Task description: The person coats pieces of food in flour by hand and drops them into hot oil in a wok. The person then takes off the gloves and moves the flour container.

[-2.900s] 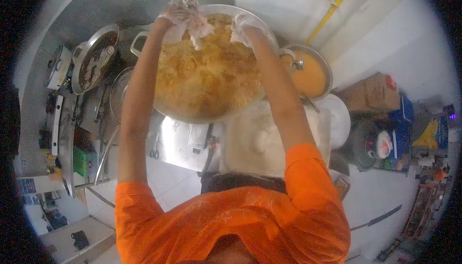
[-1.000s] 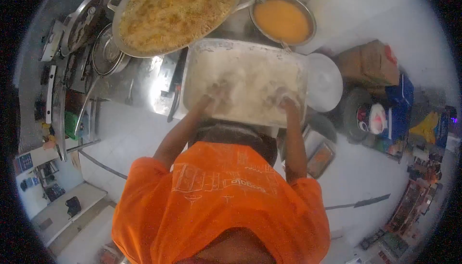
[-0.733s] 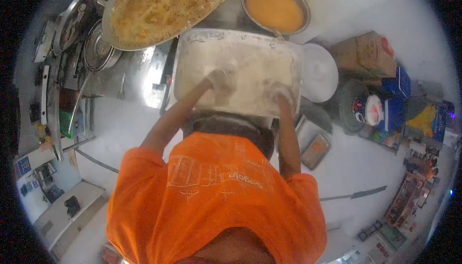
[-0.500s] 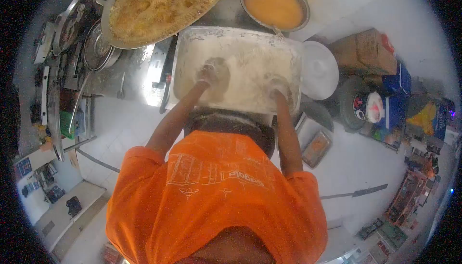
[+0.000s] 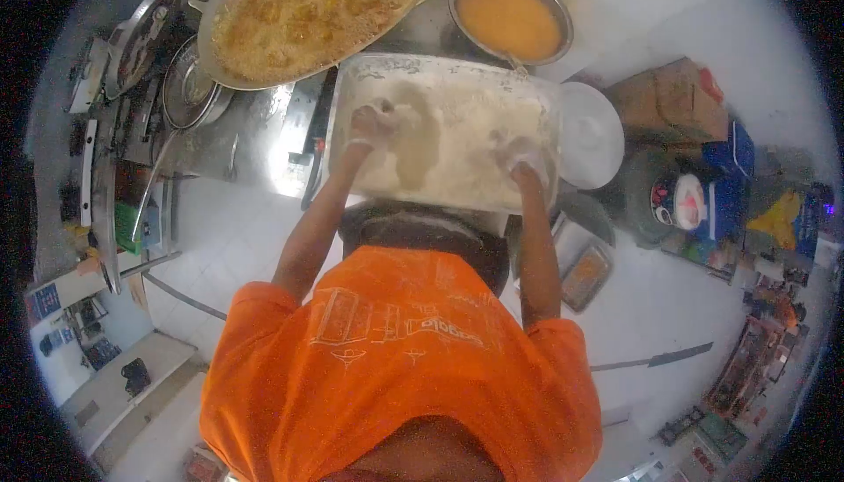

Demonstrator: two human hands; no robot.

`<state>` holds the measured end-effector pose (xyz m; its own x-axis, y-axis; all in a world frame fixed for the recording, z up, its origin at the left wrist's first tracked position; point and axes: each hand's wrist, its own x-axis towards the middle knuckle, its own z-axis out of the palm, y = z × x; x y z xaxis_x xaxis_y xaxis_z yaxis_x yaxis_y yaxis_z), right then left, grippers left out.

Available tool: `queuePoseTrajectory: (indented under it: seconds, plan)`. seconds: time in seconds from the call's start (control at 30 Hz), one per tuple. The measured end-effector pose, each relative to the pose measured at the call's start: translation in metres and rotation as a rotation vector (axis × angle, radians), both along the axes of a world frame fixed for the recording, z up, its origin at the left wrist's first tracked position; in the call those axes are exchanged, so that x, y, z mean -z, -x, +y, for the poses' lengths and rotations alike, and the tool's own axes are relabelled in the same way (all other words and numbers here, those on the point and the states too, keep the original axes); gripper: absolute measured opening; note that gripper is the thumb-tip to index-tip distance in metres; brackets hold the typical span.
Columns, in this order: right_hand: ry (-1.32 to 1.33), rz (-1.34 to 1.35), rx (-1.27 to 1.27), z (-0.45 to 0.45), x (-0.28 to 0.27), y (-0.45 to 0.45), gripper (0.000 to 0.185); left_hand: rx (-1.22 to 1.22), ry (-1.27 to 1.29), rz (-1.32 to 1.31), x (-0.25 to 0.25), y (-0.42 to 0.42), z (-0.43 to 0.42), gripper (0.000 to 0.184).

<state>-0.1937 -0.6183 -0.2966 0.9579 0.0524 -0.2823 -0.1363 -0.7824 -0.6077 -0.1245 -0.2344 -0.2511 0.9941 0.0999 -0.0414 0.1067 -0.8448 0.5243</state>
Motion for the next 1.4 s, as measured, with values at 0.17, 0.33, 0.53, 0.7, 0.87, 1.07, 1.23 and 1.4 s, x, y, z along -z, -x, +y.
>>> queuePoseTrajectory:
  seconds: [0.17,0.33,0.53,0.7,0.87,1.07,1.23,1.4]
  plan:
    - [-0.012,0.012,-0.167,0.042,-0.048,-0.038,0.052,0.349,0.028,-0.048,-0.057,0.011,-0.022,0.027]
    - [-0.064,-0.029,0.025,0.051,-0.015,-0.039,0.042,0.427,-0.114,-0.027,0.033,-0.007,-0.066,0.026]
    - [0.473,-0.540,-0.144,0.080,-0.062,-0.049,0.032,0.507,0.165,-0.021,-0.084,0.012,-0.069,0.020]
    - [0.442,-0.398,-0.041,0.105,-0.155,-0.078,0.034,0.527,0.203,-0.243,-0.193,-0.032,0.000,0.038]
    - [0.381,-0.703,-0.334,0.201,-0.315,-0.122,0.029,0.498,-0.233,-0.376,-0.273,-0.059,0.095,0.038]
    - [0.304,-0.384,-0.578,0.350,-0.339,-0.177,0.029,0.401,-0.279,-0.318,-0.241,-0.086,0.152,0.027]
    - [0.309,-0.259,-0.636,0.404,-0.280,-0.225,0.033,0.249,-0.343,-0.376,-0.234,-0.077,0.198,0.027]
    - [0.067,-0.544,-0.573,0.365,-0.333,-0.170,0.035,0.334,-0.455,-0.420,-0.257,-0.038,0.167,0.045]
